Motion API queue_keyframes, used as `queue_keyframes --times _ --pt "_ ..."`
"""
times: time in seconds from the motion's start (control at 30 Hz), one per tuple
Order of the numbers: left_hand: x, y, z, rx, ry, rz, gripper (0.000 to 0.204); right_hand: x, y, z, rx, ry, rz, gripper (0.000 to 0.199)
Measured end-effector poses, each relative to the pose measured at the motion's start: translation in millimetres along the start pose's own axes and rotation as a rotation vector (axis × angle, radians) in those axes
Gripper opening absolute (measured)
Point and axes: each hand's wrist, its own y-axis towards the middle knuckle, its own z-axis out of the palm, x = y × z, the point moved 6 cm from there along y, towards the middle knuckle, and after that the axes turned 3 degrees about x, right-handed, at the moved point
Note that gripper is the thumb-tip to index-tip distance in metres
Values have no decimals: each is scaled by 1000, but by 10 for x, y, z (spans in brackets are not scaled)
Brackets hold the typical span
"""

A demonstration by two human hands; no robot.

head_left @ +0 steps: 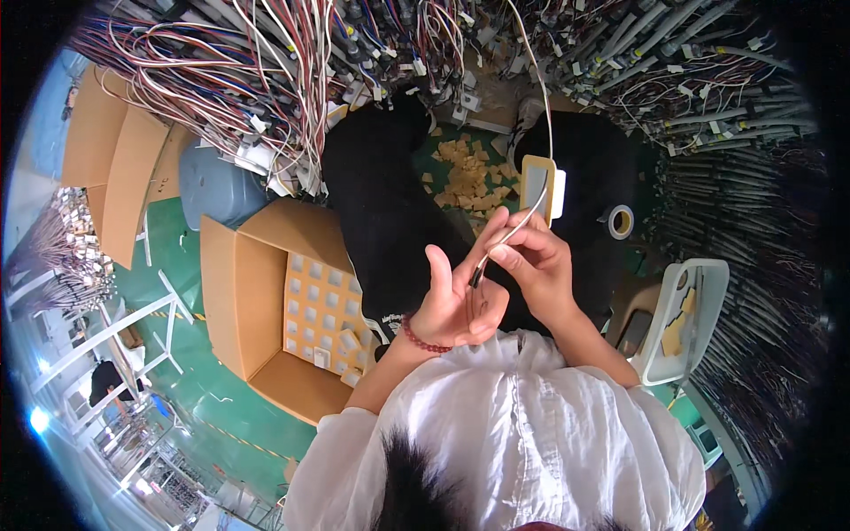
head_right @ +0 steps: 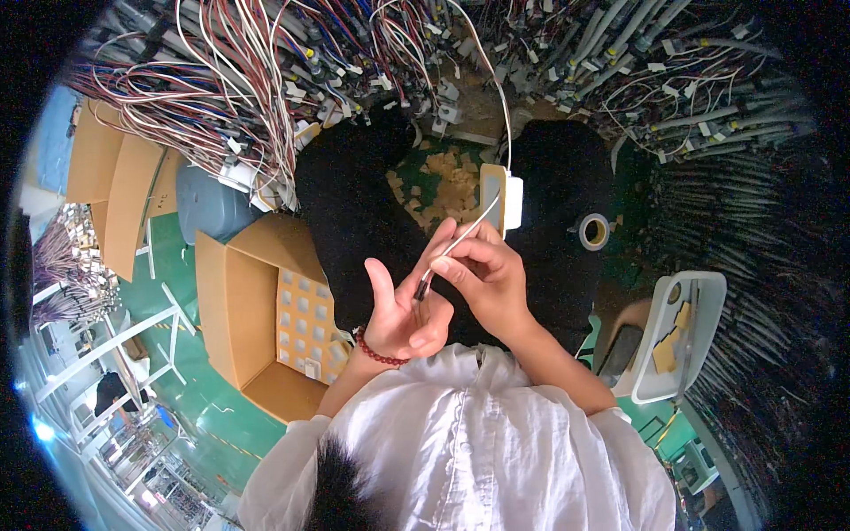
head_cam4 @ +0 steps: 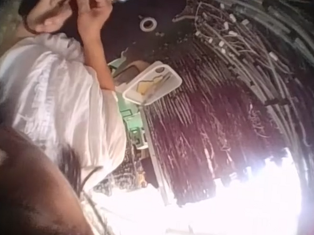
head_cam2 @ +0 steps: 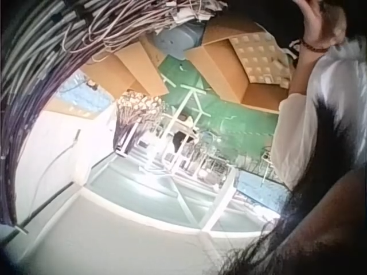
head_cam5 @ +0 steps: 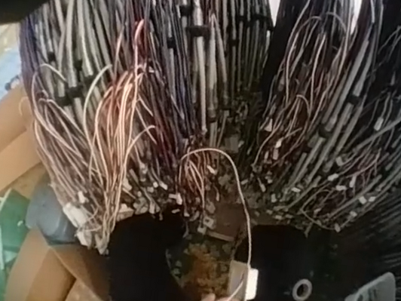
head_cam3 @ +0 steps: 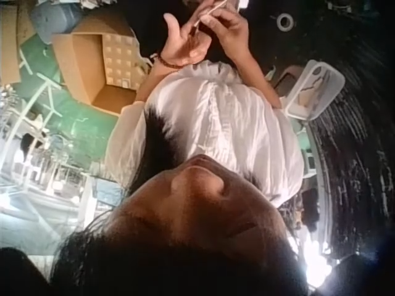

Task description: Wrapping electrical tape around wire harness components in a factory.

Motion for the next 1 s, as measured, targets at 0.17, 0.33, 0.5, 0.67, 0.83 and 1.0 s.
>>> queue_keyframes --times 0.17,0.33,0.5,0.67,0.83,1.0 --pt "-4 -19 -9 -81 85 41 81 45 -32 11 -36 -65 -58 9" --pt "-4 -36 -19 -119 108 33 56 178 -63 13 -51 -360 -228 13" --pt "-95 -107 -49 -185 93 63 57 262 2 -6 -85 -386 -132 20" --pt "-210 -313 -26 -188 89 106 58 353 125 -303 -143 -490 -2 10" --pt "-248 -394 31 -232 203 102 59 480 397 77 562 -307 -204 29" --pt "-297 -491 52 -181 200 91 59 382 462 75 708 -459 -155 20"
